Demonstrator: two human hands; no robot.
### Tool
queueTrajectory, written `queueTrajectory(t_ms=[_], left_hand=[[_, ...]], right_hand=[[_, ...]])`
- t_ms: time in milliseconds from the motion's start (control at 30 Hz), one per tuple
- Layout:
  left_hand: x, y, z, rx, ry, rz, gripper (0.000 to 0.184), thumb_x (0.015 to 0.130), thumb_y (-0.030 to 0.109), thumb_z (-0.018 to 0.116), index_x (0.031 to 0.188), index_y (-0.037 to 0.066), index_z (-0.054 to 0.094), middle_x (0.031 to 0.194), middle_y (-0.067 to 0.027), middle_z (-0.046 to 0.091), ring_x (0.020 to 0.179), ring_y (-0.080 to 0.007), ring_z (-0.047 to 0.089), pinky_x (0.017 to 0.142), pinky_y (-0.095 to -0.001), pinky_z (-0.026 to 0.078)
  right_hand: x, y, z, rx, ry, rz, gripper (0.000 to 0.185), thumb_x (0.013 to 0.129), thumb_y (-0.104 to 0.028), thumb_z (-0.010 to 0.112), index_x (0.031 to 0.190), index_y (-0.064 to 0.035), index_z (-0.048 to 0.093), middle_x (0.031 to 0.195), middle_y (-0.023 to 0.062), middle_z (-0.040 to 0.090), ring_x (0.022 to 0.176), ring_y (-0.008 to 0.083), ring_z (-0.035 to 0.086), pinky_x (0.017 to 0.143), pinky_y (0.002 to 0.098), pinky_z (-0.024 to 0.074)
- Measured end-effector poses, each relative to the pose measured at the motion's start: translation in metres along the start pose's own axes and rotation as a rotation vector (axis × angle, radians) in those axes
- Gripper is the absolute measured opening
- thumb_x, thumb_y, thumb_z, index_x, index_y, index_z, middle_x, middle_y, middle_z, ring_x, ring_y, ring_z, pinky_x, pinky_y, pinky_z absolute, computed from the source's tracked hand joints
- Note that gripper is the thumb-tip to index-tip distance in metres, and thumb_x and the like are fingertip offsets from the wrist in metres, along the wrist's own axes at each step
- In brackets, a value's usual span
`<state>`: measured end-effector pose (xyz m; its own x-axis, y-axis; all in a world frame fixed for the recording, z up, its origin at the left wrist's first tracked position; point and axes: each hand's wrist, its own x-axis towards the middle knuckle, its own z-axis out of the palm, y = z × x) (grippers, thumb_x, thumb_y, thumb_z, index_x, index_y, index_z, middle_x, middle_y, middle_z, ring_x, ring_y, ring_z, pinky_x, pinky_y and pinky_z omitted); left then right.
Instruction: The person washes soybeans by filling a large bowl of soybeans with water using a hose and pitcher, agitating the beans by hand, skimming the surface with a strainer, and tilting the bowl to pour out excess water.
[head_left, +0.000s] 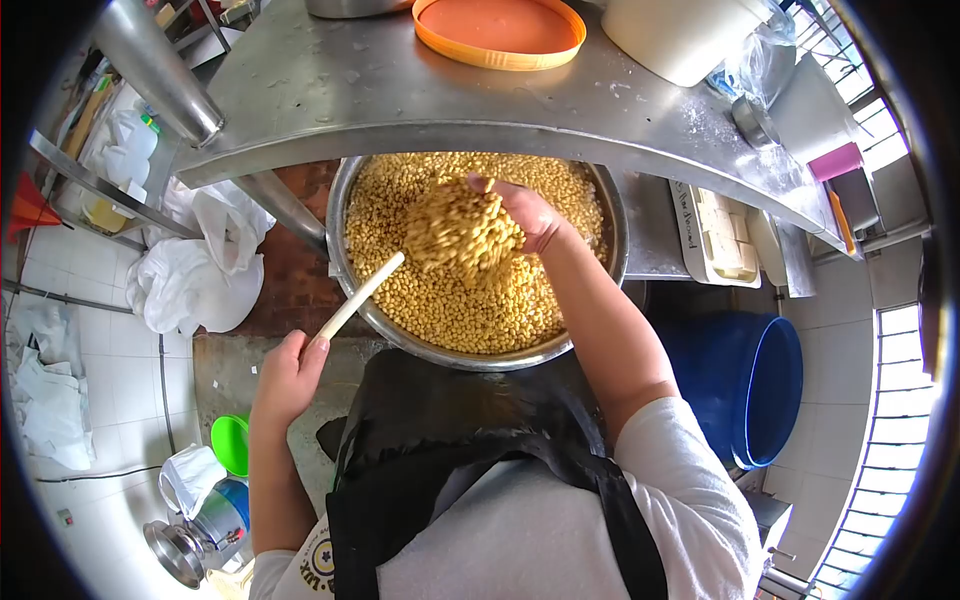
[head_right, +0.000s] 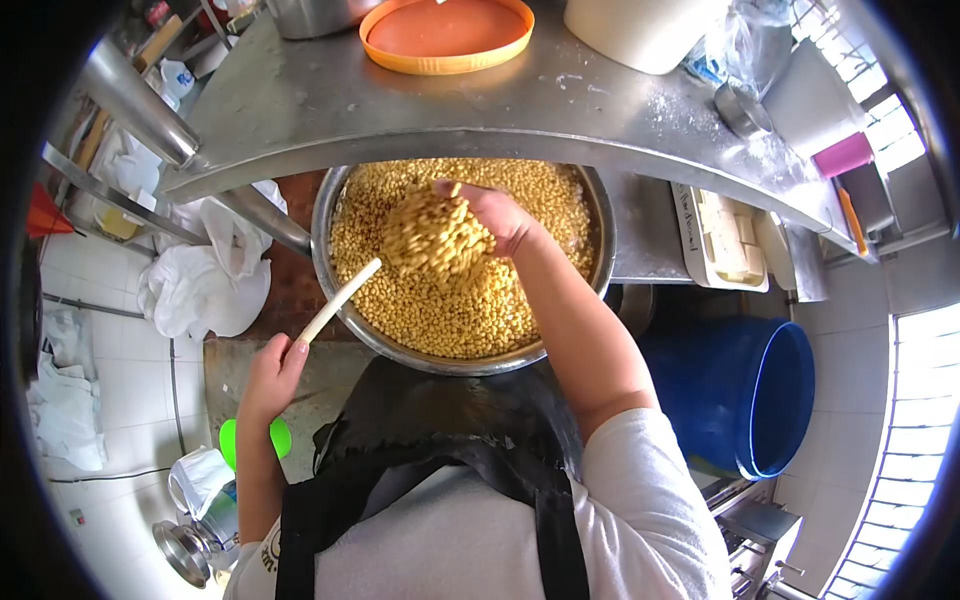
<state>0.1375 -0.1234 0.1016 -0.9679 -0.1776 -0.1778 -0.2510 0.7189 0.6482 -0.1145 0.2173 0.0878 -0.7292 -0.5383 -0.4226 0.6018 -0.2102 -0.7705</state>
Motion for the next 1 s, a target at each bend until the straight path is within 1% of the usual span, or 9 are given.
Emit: queueTrajectory(t_ms=[67,100,200,500,600,700,867,933,1000], left_hand=[[0.000,-0.007,0.000,0.005,-0.002,0.020,0.040,0.104,0.030,0.067,0.083,0.000,0.051,0.067,-0.0182,0.054,0.060,-0.0321,0.052,0.059,-0.0444,0.042],[0.000,-0.010,0.001,0.010,0.003,0.041,0.041,0.104,0.031,0.068,0.082,0.001,0.051,0.066,-0.0173,0.053,0.059,-0.0295,0.050,0.058,-0.0436,0.041],[-0.001,-0.025,0.003,-0.010,0.011,0.050,0.043,0.103,0.031,0.069,0.080,0.000,0.051,0.065,-0.0171,0.052,0.058,-0.0286,0.047,0.057,-0.0436,0.041],[-0.004,-0.009,-0.002,0.013,-0.035,0.008,0.045,0.105,0.034,0.067,0.080,0.000,0.052,0.064,-0.0184,0.050,0.056,-0.0286,0.044,0.056,-0.0436,0.040],[-0.003,-0.008,-0.001,-0.006,-0.044,-0.009,0.046,0.105,0.035,0.067,0.079,0.000,0.051,0.064,-0.0189,0.050,0.056,-0.0290,0.044,0.056,-0.0440,0.040],[-0.001,-0.008,-0.002,0.019,-0.061,0.007,0.047,0.105,0.035,0.067,0.079,0.000,0.050,0.064,-0.0188,0.048,0.057,-0.0289,0.043,0.056,-0.0439,0.039],[-0.003,-0.002,-0.005,0.029,-0.107,-0.004,0.048,0.104,0.036,0.066,0.078,0.000,0.048,0.065,-0.0174,0.047,0.058,-0.0268,0.042,0.057,-0.0433,0.039],[-0.005,-0.002,-0.005,0.036,-0.117,-0.003,0.049,0.104,0.037,0.067,0.078,0.000,0.048,0.065,-0.0168,0.046,0.059,-0.0258,0.041,0.058,-0.0432,0.039],[-0.006,-0.006,-0.003,-0.019,-0.142,-0.061,0.048,0.104,0.038,0.067,0.079,-0.001,0.050,0.066,-0.0167,0.047,0.060,-0.0258,0.043,0.059,-0.0434,0.040]], right_hand=[[-0.015,-0.011,0.020,-0.606,0.226,-0.255,0.048,0.101,-0.034,0.071,0.134,0.0010,0.068,0.119,0.0121,0.077,0.104,0.0224,0.072,0.094,0.0388,0.0582],[0.001,-0.008,0.002,-0.661,-0.009,-0.307,0.042,0.099,-0.033,0.072,0.131,-0.0058,0.071,0.118,0.0136,0.077,0.107,0.0246,0.071,0.097,0.0381,0.0555],[-0.031,-0.030,0.012,-1.336,0.321,-0.530,0.030,0.094,-0.015,0.064,0.122,-0.0072,0.072,0.110,0.0190,0.075,0.097,0.0274,0.074,0.089,0.0394,0.0567],[-0.102,0.021,0.008,-1.557,0.015,-0.512,0.039,0.092,-0.014,0.066,0.130,-0.0048,0.068,0.125,0.0190,0.072,0.116,0.0344,0.070,0.102,0.0435,0.0570],[-0.109,0.048,0.027,-1.714,-0.216,-0.336,0.058,0.090,-0.015,0.066,0.147,-0.0081,0.055,0.147,0.0201,0.055,0.131,0.0397,0.059,0.106,0.0504,0.0539],[-0.095,0.063,0.047,-1.729,-0.210,-0.046,0.065,0.083,-0.012,0.069,0.146,-0.0057,0.055,0.145,0.0225,0.054,0.136,0.0381,0.053,0.111,0.0515,0.0490],[-0.036,0.087,0.027,-1.723,-0.287,-0.095,0.056,0.079,-0.013,0.068,0.134,-0.0039,0.065,0.124,0.0229,0.068,0.120,0.0386,0.065,0.103,0.0531,0.0529],[-0.023,0.077,0.040,-1.848,-0.328,0.308,0.046,0.085,-0.018,0.068,0.130,-0.0047,0.069,0.124,0.0198,0.073,0.116,0.0346,0.071,0.093,0.0522,0.0588],[-0.007,0.083,0.033,-1.887,-0.356,0.314,0.043,0.087,-0.020,0.067,0.128,-0.0050,0.071,0.127,0.0188,0.073,0.116,0.0348,0.071,0.093,0.0517,0.0591]])
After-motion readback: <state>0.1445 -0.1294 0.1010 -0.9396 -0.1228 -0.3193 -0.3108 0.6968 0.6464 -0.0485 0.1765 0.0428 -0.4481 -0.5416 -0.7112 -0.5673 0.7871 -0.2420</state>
